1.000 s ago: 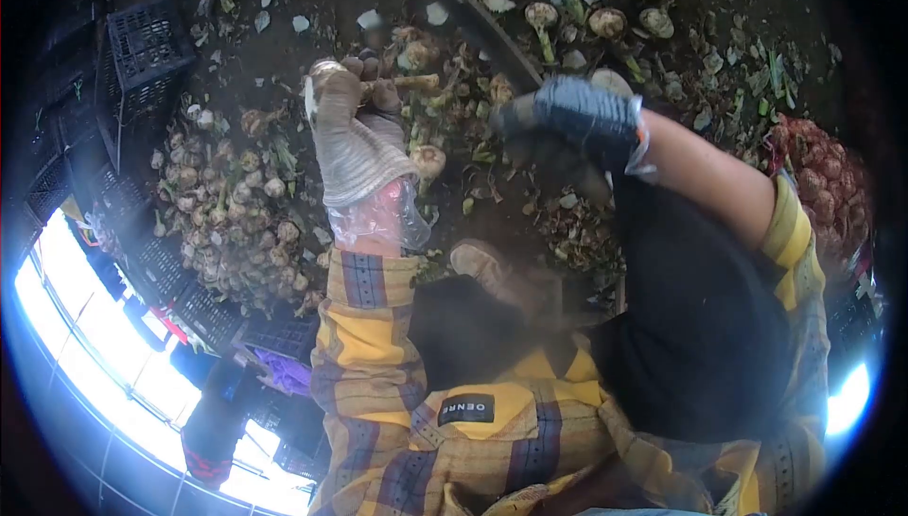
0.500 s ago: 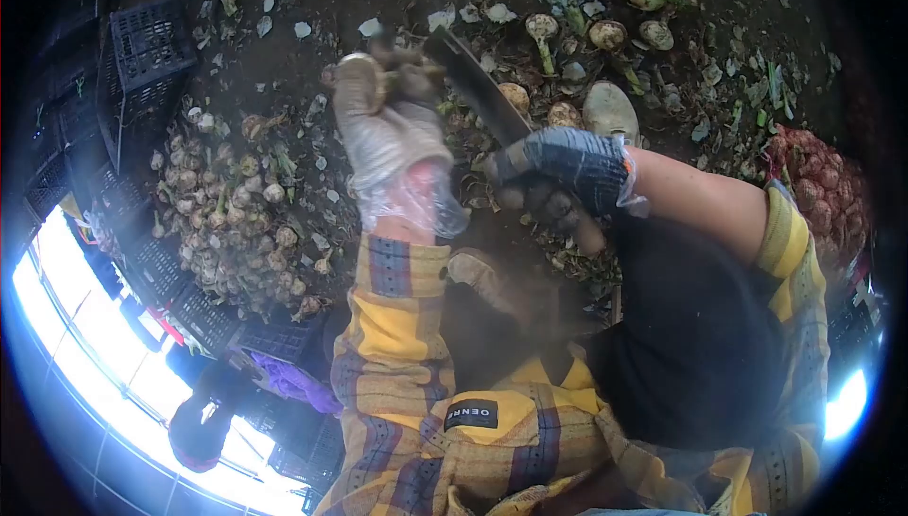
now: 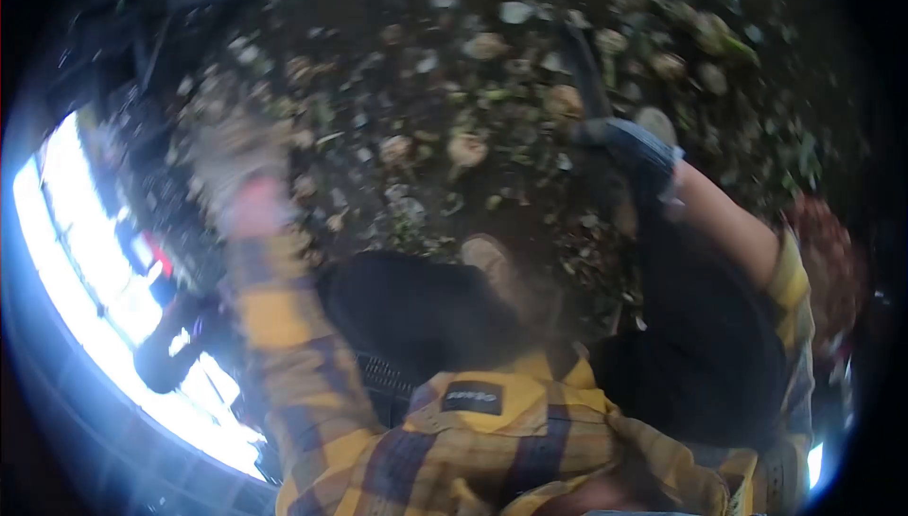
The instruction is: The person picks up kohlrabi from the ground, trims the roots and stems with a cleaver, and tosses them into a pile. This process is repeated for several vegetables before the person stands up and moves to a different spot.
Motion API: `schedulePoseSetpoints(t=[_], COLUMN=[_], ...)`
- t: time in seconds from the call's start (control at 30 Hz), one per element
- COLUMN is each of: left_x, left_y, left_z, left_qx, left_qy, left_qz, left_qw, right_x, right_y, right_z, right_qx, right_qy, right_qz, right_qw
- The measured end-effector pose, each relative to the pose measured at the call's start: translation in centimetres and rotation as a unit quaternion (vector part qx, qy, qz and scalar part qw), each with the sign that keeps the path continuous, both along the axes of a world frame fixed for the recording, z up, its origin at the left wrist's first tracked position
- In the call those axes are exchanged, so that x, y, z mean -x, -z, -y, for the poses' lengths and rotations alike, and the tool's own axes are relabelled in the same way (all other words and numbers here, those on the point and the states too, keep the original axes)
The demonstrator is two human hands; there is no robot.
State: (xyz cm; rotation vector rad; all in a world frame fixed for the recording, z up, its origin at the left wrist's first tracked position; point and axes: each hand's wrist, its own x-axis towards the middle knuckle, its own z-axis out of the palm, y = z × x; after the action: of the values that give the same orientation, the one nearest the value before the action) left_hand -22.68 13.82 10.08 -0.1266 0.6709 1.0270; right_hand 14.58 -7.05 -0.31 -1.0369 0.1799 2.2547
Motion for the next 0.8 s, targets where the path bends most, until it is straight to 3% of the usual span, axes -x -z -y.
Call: schedulePoseSetpoints(t=[0.07, 0.13, 0.17, 0.2, 0.23, 0.27, 0.3, 0.37, 0.43, 0.47, 0.5, 0.53, 0.6, 0.77, 0.8], left_x=[4.0, 5.7, 5.4, 4.0, 4.5, 0.0, -5.7, -14.0, -21.0, -21.9, -24.9, -24.4, -26.7, -24.1, -23.6], left_y=[-1.9, -1.9, -1.4, 0.2, 4.6, 4.2, 5.1, 7.3, 7.2, 10.6, 8.5, 13.3, 13.1, 15.3, 15.4], left_z=[-2.8, -4.9, -5.1, -4.7, -4.8, -3.7, -1.6, 2.3, 5.5, 6.4, 7.7, 8.6, 10.1, 13.2, 13.2], left_qx=[-0.026, -0.005, 0.025, 0.079, 0.191, 0.126, -0.026, -0.12, -0.144, -0.209, -0.21, -0.327, -0.289, -0.29, -0.283], left_qy=[-0.133, -0.215, -0.251, -0.269, -0.335, -0.216, 0.01, 0.229, 0.412, 0.477, 0.536, 0.552, 0.645, 0.654, 0.65], left_qz=[-0.201, -0.234, -0.194, -0.083, 0.168, 0.001, -0.39, -0.643, -0.614, -0.575, -0.594, -0.648, -0.673, -0.68, -0.679], left_qw=[0.97, 0.948, 0.948, 0.956, 0.907, 0.968, 0.92, 0.721, 0.658, 0.631, 0.561, 0.41, 0.219, 0.159, 0.189], right_x=[-0.8, -2.5, -2.6, -2.5, -2.0, -2.3, -2.7, -3.1, -3.3, -3.4, -3.6, -3.6, -3.8, -3.2, -2.9], right_y=[-1.7, -0.9, 0.4, 1.1, -0.3, -0.1, 0.3, 1.1, 1.7, 1.8, 1.9, 2.0, 2.9, 3.3, 3.1], right_z=[-0.9, -1.4, -1.1, -0.9, -1.4, -1.4, -1.4, -0.9, -0.6, -0.4, -0.3, -0.2, 0.1, 0.4, 0.3], right_qx=[0.006, -0.008, -0.006, -0.006, 0.016, 0.013, 0.012, 0.008, -0.005, -0.004, -0.005, -0.005, -0.024, -0.071, -0.062], right_qy=[0.041, 0.052, 0.081, 0.109, 0.135, 0.121, 0.105, 0.102, 0.125, 0.126, 0.127, 0.128, 0.104, 0.059, 0.065], right_qz=[0.014, -0.004, -0.026, -0.051, 0.078, 0.073, 0.068, 0.081, 0.119, 0.111, 0.103, 0.093, 0.117, 0.198, 0.192], right_qw=[0.999, 0.999, 0.996, 0.993, 0.988, 0.99, 0.992, 0.991, 0.985, 0.986, 0.987, 0.987, 0.987, 0.976, 0.977])
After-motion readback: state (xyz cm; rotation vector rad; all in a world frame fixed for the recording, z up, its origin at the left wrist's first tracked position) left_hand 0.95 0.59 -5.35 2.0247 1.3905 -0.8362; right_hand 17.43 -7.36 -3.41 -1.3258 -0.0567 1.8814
